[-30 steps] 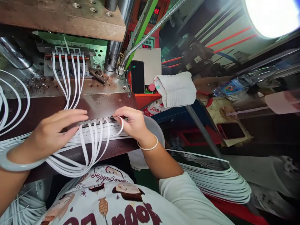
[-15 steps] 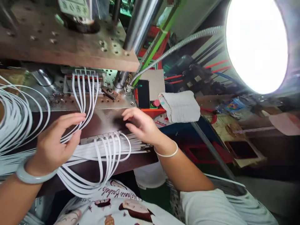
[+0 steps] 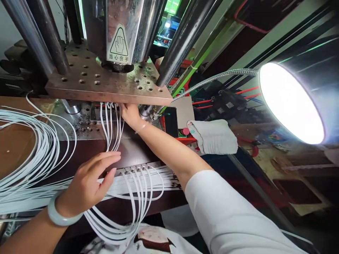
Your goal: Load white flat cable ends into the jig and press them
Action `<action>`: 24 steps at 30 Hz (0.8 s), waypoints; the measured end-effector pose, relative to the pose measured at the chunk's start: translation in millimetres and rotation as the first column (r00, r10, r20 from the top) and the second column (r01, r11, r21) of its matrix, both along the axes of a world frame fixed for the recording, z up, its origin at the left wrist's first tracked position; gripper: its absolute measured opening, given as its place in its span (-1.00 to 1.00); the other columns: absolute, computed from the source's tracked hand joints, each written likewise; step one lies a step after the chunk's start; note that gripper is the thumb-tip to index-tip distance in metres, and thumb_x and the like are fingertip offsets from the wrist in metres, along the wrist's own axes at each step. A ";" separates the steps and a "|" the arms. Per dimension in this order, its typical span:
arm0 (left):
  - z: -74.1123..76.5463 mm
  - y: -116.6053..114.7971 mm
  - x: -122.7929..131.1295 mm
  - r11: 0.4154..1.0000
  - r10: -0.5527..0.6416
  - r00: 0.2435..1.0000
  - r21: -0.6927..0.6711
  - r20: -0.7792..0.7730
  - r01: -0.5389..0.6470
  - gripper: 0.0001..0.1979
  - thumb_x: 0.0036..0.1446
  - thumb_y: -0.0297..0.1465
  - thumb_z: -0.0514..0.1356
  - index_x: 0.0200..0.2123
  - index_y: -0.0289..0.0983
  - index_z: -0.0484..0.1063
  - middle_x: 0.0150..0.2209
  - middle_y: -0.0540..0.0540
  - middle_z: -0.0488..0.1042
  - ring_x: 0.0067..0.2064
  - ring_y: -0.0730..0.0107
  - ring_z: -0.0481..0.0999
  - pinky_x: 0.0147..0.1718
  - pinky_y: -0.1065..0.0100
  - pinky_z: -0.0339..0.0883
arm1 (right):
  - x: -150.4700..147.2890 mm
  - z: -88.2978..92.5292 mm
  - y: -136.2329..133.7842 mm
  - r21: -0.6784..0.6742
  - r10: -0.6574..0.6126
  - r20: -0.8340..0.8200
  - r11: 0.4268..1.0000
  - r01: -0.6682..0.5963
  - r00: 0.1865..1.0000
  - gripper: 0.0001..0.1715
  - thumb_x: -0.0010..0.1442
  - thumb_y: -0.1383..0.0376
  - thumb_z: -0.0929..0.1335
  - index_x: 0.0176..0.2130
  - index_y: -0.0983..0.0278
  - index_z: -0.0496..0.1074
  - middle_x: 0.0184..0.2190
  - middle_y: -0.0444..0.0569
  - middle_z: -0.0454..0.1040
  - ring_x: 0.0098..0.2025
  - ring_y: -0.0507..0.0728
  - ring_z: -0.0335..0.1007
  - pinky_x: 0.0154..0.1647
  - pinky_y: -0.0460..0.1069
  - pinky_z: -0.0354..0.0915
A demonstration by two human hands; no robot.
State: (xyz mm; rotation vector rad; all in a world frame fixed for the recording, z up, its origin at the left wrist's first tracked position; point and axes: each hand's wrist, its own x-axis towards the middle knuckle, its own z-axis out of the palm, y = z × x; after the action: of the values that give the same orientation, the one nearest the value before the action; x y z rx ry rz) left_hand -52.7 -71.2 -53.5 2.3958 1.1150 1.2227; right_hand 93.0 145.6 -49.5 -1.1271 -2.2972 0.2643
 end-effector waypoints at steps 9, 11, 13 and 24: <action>46.9 -13.8 -75.7 0.904 0.371 0.854 -0.070 -0.364 -0.423 -0.62 0.45 -0.15 -0.01 -0.14 -0.22 0.52 -0.20 -0.07 0.64 -0.24 0.26 0.63 -0.29 0.29 0.46 | 260.5 -37.8 -190.3 0.169 -0.387 -0.269 0.882 0.439 0.882 -0.77 0.30 0.11 0.33 -0.09 -0.17 0.55 -0.34 -0.12 0.61 -0.15 0.30 0.61 0.04 0.28 0.49; 50.6 -1.5 -108.9 0.653 0.503 0.498 -0.067 -0.706 -0.754 -0.38 0.43 0.00 -0.16 -0.27 -0.29 0.54 -0.18 -0.23 0.61 -0.21 -0.01 0.61 -0.34 0.15 0.40 | 308.3 -57.2 -200.8 0.153 -0.336 -0.159 0.921 0.360 0.928 -0.96 0.12 0.06 0.43 -0.40 -0.15 0.49 -0.67 -0.19 0.39 -0.52 0.27 0.50 -0.28 0.23 0.52; 46.0 7.0 -127.3 0.582 0.359 0.384 -0.118 -0.851 -0.805 -0.31 0.42 0.02 -0.20 -0.34 -0.33 0.52 -0.18 -0.30 0.58 -0.18 -0.05 0.59 -0.28 0.12 0.38 | 334.0 -67.7 -206.8 0.011 -0.427 -0.023 0.904 0.428 0.904 -0.85 0.05 0.02 0.41 -0.51 -0.10 0.42 -0.74 -0.19 0.35 -0.71 0.23 0.32 -0.57 0.17 0.37; 34.1 17.2 -123.8 0.856 0.195 0.631 -0.183 -0.751 -0.483 -0.44 0.44 -0.11 -0.19 -0.08 -0.24 0.55 -0.17 -0.16 0.61 -0.17 0.17 0.57 -0.15 0.22 0.36 | 285.9 -12.8 -203.7 -0.367 -0.725 0.239 0.549 0.751 0.646 -0.74 0.00 -0.16 0.31 -0.47 -0.12 0.44 -0.59 0.01 0.52 -0.59 0.41 0.44 -0.47 0.28 0.30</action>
State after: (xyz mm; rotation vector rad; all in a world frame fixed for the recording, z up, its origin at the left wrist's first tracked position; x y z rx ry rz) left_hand -176.5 -54.0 -19.4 2.4321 1.8982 0.0153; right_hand 378.9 -58.1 -62.3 -2.2595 -1.6019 0.4192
